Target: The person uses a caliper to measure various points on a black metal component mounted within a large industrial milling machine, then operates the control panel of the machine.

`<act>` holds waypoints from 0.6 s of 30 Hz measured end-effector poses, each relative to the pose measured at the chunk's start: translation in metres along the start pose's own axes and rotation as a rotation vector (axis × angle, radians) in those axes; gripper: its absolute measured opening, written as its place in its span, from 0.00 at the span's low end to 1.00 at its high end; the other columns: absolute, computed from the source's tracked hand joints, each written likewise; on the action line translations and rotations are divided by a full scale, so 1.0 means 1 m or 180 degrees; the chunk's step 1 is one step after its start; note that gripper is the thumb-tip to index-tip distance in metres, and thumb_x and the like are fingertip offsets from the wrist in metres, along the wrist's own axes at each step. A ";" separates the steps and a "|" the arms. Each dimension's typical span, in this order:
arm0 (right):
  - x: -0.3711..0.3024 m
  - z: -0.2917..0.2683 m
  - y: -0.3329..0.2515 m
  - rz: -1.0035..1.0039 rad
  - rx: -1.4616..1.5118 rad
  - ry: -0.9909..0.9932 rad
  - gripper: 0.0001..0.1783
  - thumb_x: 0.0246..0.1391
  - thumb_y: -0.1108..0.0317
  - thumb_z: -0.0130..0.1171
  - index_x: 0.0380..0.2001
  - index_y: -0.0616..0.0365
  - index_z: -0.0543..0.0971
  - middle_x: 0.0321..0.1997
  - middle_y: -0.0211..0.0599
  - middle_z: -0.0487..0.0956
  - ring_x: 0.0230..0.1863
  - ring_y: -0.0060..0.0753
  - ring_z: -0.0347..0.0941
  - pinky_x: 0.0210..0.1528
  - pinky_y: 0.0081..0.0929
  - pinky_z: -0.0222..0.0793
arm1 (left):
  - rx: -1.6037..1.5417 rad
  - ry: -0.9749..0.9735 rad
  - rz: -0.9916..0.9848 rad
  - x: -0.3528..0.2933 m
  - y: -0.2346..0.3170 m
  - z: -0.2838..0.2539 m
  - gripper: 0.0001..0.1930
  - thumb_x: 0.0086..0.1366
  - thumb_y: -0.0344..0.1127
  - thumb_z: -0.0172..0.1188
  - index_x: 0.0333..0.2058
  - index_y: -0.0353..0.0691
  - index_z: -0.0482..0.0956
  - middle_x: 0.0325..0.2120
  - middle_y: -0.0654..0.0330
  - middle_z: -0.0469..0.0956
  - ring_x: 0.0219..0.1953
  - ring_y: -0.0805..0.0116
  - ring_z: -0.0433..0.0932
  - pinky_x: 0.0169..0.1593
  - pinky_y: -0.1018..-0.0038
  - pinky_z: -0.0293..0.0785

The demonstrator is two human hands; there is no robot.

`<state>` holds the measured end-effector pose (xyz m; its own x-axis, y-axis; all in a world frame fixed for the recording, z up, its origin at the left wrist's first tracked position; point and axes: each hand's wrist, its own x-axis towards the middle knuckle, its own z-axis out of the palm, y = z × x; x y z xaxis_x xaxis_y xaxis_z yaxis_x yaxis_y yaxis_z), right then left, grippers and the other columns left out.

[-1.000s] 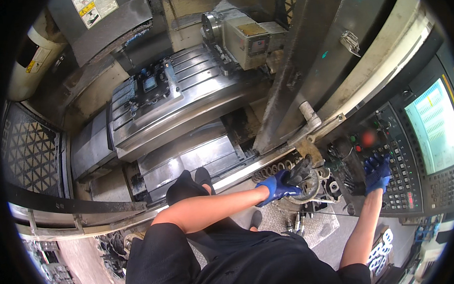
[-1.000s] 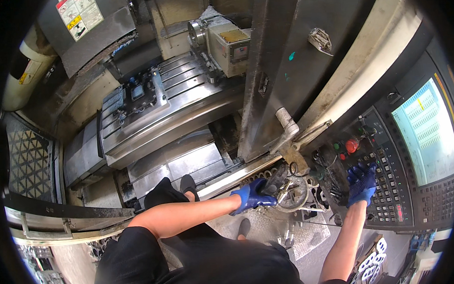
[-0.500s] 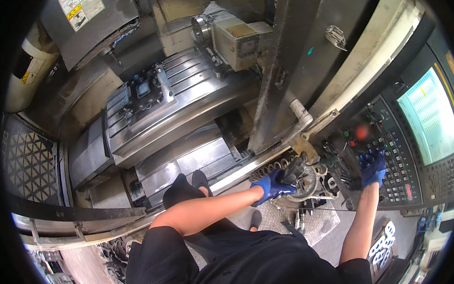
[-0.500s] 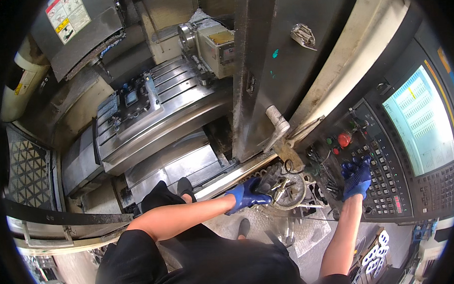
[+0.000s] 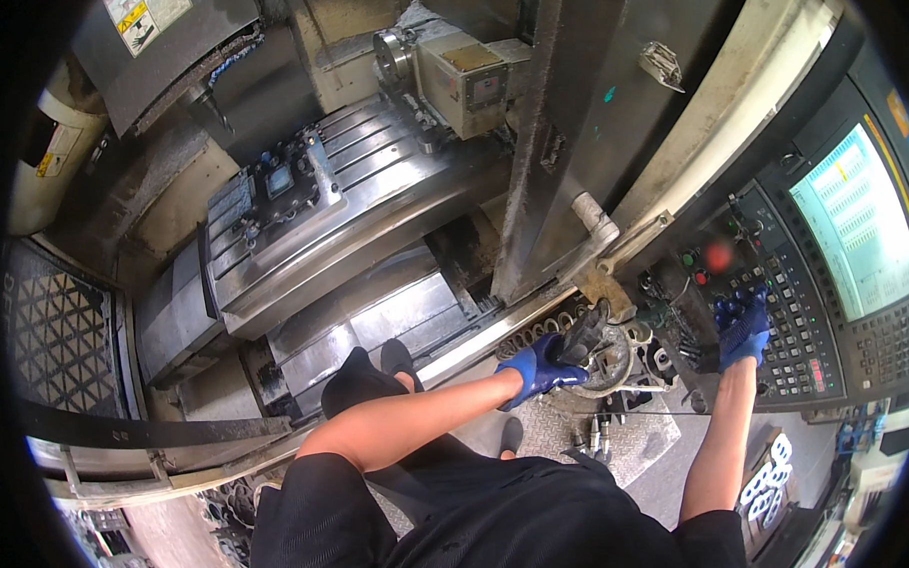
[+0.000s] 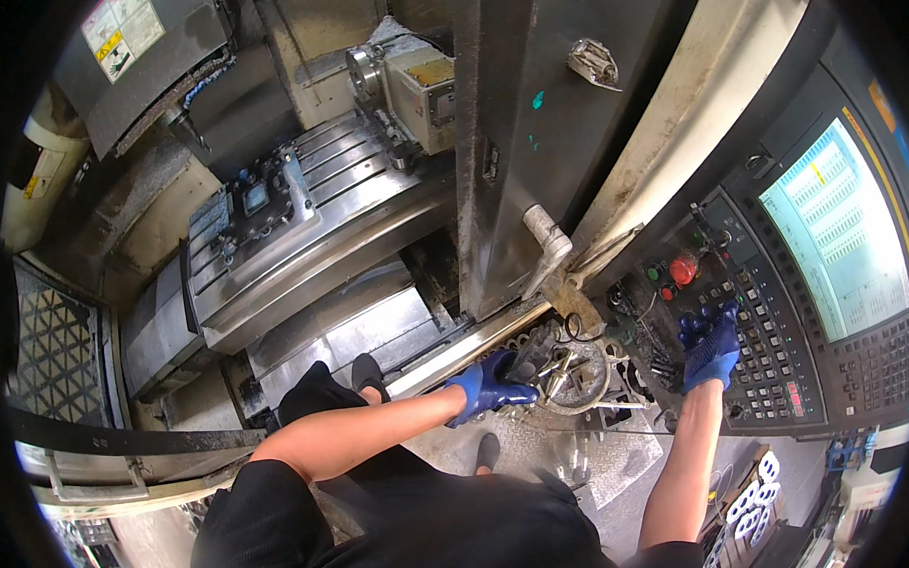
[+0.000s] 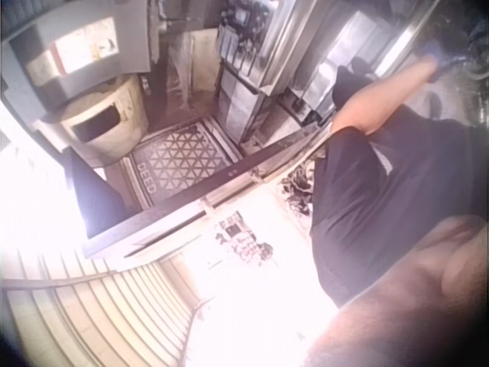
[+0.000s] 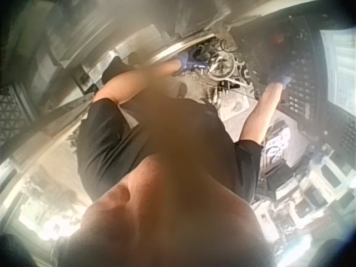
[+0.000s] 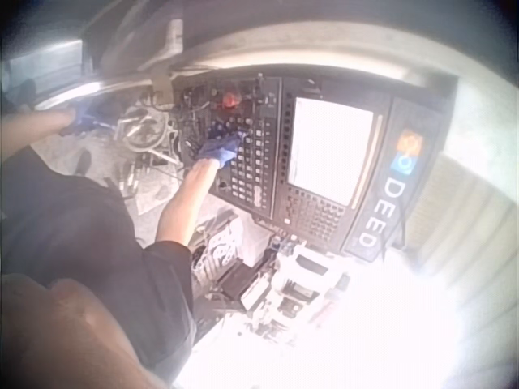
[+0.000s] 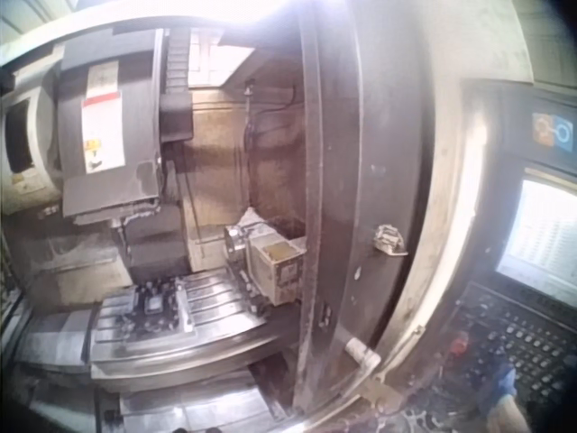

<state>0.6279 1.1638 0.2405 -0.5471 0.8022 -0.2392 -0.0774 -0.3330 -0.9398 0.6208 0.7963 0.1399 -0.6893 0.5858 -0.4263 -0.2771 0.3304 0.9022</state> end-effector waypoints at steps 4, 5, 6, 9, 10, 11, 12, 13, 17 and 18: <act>0.002 -0.002 0.000 -0.0008 0.0037 -0.0048 0.19 0.64 0.43 0.56 0.35 0.46 0.78 0.28 0.28 0.77 0.25 0.38 0.76 0.27 0.35 0.72 | -0.0007 -0.0061 0.0020 0.001 -0.001 -0.001 0.52 0.51 0.58 0.76 0.66 0.32 0.62 0.61 0.47 0.71 0.63 0.57 0.70 0.65 0.67 0.66; 0.002 -0.002 0.000 0.0020 0.0043 -0.0046 0.19 0.65 0.43 0.56 0.35 0.46 0.78 0.28 0.28 0.77 0.25 0.38 0.76 0.28 0.35 0.72 | 0.0031 0.0006 0.0004 -0.003 0.006 -0.001 0.52 0.51 0.58 0.76 0.66 0.32 0.62 0.61 0.47 0.71 0.64 0.57 0.70 0.65 0.67 0.65; 0.002 -0.003 0.000 0.0032 0.0064 -0.0106 0.19 0.65 0.43 0.55 0.35 0.46 0.78 0.28 0.28 0.77 0.25 0.38 0.76 0.28 0.35 0.72 | 0.0069 0.0074 -0.0012 -0.006 0.009 -0.001 0.52 0.51 0.58 0.76 0.66 0.32 0.62 0.61 0.47 0.71 0.64 0.57 0.70 0.65 0.67 0.65; -0.001 0.000 -0.003 0.0046 0.0079 -0.0162 0.18 0.65 0.43 0.55 0.35 0.46 0.78 0.28 0.28 0.77 0.24 0.37 0.75 0.28 0.35 0.73 | 0.0074 0.0018 -0.0006 -0.002 0.005 -0.002 0.53 0.50 0.58 0.76 0.66 0.32 0.62 0.62 0.46 0.70 0.65 0.56 0.69 0.66 0.67 0.65; -0.005 0.004 -0.005 0.0050 0.0060 -0.0090 0.18 0.65 0.43 0.55 0.36 0.46 0.78 0.28 0.28 0.77 0.24 0.37 0.75 0.28 0.35 0.73 | 0.0081 0.0007 -0.0004 -0.002 0.006 -0.002 0.53 0.50 0.58 0.76 0.66 0.32 0.62 0.62 0.46 0.70 0.65 0.56 0.69 0.66 0.67 0.65; -0.007 0.006 -0.005 0.0055 0.0041 -0.0017 0.18 0.65 0.43 0.55 0.36 0.46 0.78 0.29 0.28 0.78 0.24 0.37 0.75 0.28 0.35 0.73 | 0.0089 -0.0005 -0.0003 -0.002 0.005 -0.002 0.53 0.50 0.58 0.76 0.66 0.32 0.62 0.62 0.46 0.70 0.65 0.56 0.69 0.66 0.67 0.65; -0.006 0.004 -0.004 0.0073 0.0060 -0.0071 0.18 0.65 0.43 0.55 0.37 0.46 0.78 0.30 0.27 0.78 0.25 0.37 0.75 0.29 0.35 0.73 | 0.0097 -0.0015 -0.0003 -0.002 0.005 -0.002 0.53 0.50 0.59 0.76 0.66 0.32 0.62 0.62 0.46 0.70 0.65 0.56 0.69 0.66 0.67 0.64; -0.003 0.000 -0.003 0.0085 0.0078 -0.0120 0.19 0.65 0.43 0.55 0.39 0.45 0.78 0.31 0.27 0.78 0.26 0.36 0.76 0.30 0.35 0.74 | 0.0118 0.0008 -0.0026 -0.003 0.006 -0.002 0.54 0.50 0.59 0.76 0.67 0.32 0.61 0.63 0.46 0.70 0.65 0.56 0.68 0.66 0.67 0.64; 0.002 -0.004 0.000 0.0107 0.0103 -0.0141 0.20 0.65 0.42 0.55 0.45 0.44 0.79 0.35 0.26 0.78 0.30 0.34 0.76 0.33 0.35 0.74 | 0.0137 -0.0020 -0.0017 0.002 -0.004 -0.001 0.56 0.49 0.60 0.76 0.68 0.32 0.58 0.64 0.45 0.67 0.66 0.55 0.67 0.67 0.66 0.64; 0.001 -0.003 0.000 0.0098 0.0098 -0.0147 0.20 0.65 0.42 0.55 0.46 0.43 0.79 0.36 0.26 0.78 0.31 0.34 0.76 0.34 0.36 0.75 | 0.0128 -0.0061 0.0012 0.005 -0.009 -0.001 0.57 0.49 0.60 0.76 0.68 0.32 0.57 0.65 0.45 0.66 0.67 0.55 0.66 0.67 0.66 0.64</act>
<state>0.6299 1.1662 0.2393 -0.5874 0.7679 -0.2557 -0.0850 -0.3727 -0.9240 0.6193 0.7948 0.1296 -0.6772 0.6010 -0.4245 -0.2473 0.3574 0.9006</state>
